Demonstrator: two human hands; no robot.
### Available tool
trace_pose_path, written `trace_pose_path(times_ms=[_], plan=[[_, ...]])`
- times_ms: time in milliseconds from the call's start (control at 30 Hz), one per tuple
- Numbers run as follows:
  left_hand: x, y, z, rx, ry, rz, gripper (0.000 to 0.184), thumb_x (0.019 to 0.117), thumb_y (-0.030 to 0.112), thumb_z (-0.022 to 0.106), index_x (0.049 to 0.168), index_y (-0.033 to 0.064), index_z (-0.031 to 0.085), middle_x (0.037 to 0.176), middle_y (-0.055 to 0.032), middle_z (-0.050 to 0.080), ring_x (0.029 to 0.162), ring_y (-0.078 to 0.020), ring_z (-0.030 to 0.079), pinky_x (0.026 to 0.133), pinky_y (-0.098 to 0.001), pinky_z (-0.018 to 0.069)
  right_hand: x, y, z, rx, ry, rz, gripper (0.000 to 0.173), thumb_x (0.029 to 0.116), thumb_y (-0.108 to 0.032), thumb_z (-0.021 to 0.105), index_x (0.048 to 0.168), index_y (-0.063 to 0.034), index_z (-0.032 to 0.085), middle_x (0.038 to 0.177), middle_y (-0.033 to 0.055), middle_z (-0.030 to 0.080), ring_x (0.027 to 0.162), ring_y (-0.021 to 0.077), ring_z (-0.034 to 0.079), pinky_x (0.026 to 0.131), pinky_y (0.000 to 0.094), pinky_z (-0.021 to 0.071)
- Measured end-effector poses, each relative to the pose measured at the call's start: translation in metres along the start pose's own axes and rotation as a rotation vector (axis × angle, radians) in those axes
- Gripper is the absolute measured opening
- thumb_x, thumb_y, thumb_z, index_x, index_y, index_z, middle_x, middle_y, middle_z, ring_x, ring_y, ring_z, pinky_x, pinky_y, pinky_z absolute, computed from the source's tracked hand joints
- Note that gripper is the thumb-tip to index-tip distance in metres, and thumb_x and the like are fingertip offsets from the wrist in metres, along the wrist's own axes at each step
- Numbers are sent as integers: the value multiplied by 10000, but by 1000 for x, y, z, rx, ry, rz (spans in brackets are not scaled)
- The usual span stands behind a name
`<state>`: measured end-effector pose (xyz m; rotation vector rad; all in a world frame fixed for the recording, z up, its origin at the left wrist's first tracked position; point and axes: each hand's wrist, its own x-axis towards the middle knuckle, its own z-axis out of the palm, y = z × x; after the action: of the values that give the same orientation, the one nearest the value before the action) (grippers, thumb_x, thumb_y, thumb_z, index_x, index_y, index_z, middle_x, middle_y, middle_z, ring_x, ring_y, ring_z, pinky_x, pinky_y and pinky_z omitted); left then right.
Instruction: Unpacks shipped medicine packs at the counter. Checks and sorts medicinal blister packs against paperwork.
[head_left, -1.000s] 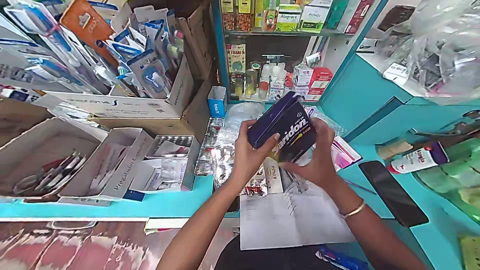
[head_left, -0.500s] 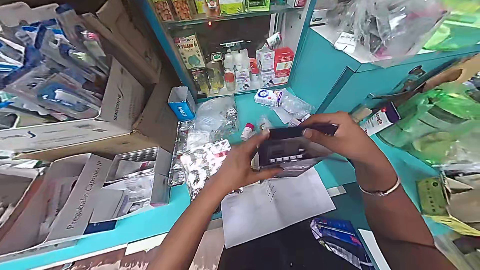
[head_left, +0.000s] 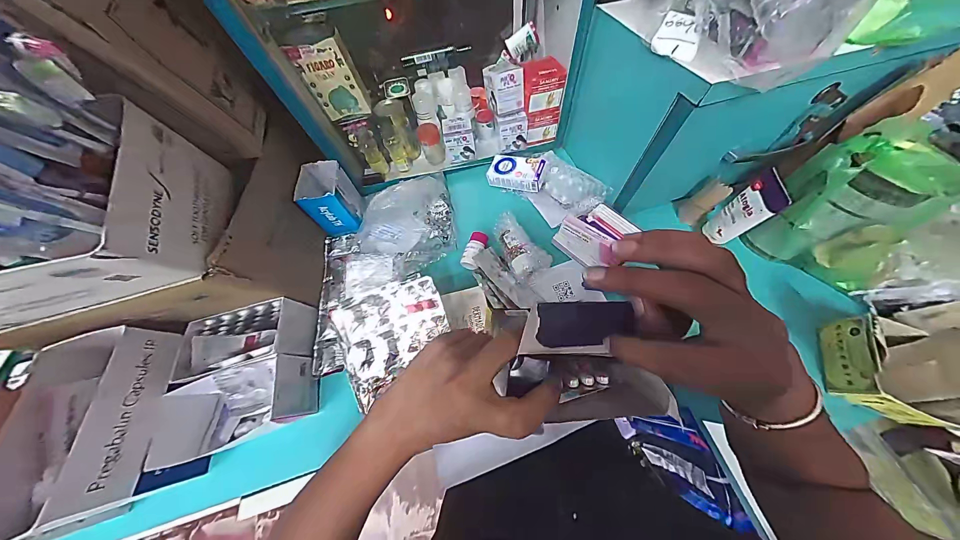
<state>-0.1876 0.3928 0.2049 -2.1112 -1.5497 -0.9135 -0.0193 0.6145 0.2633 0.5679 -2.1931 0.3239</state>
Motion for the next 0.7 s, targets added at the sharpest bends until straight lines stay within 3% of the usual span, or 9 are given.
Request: trace_pose_path(times_ms=[100,200,233,333,433,567,700], plan=[[-1,1,-8,-18,19,16,105,1071,209,468,1063,180,569,892,-83,609,616,-166,529,562,-266,429,-3,-9,-5,-5,-22,-13,68,1028,-140,568,992,-130,624,1409,26,586,1422,232,440,1184,449,353],[-6,0,-11,-71,60,37,171,1084,203,433,942,153,515,871,-90,576,637,-179,521,573,-273,429,-3,-16,-9,-13,-118,30,226,1008,-375,605,1060,-163,659,1432,64,595,1426,259,454,1182,491,348],[-8,0,-11,-88,76,43,182,1087,197,425,931,146,502,883,-95,586,660,-185,538,597,-278,443,-3,-17,-10,-30,-134,48,232,1017,-375,620,1083,-153,632,1407,77,612,1392,249,498,1160,481,380],[-17,1,-9,-136,107,54,169,1080,148,416,925,137,483,939,-102,602,739,-187,582,681,-277,484,-4,-17,-10,23,-108,95,28,1046,-127,532,1070,-114,539,1314,109,657,1235,212,626,1052,391,496],[-18,2,-8,-170,124,54,167,1083,139,400,933,130,473,903,-103,592,735,-199,577,677,-289,481,-3,-16,-7,89,-73,118,56,1041,-84,495,1022,-106,543,1277,125,672,1164,203,658,974,337,539],[-18,1,-5,-179,142,53,186,1076,120,399,905,124,469,864,-105,582,698,-200,559,640,-288,468,1,-17,-5,3,-121,82,49,1027,-74,557,1029,-109,591,1302,125,654,1227,229,618,1029,386,512],[-16,-1,-4,-178,147,20,209,1083,144,397,882,129,456,843,-101,578,658,-191,543,598,-272,450,10,-20,-12,-72,-275,109,185,997,-237,582,976,-129,730,1444,138,594,1441,348,438,1190,559,331]])
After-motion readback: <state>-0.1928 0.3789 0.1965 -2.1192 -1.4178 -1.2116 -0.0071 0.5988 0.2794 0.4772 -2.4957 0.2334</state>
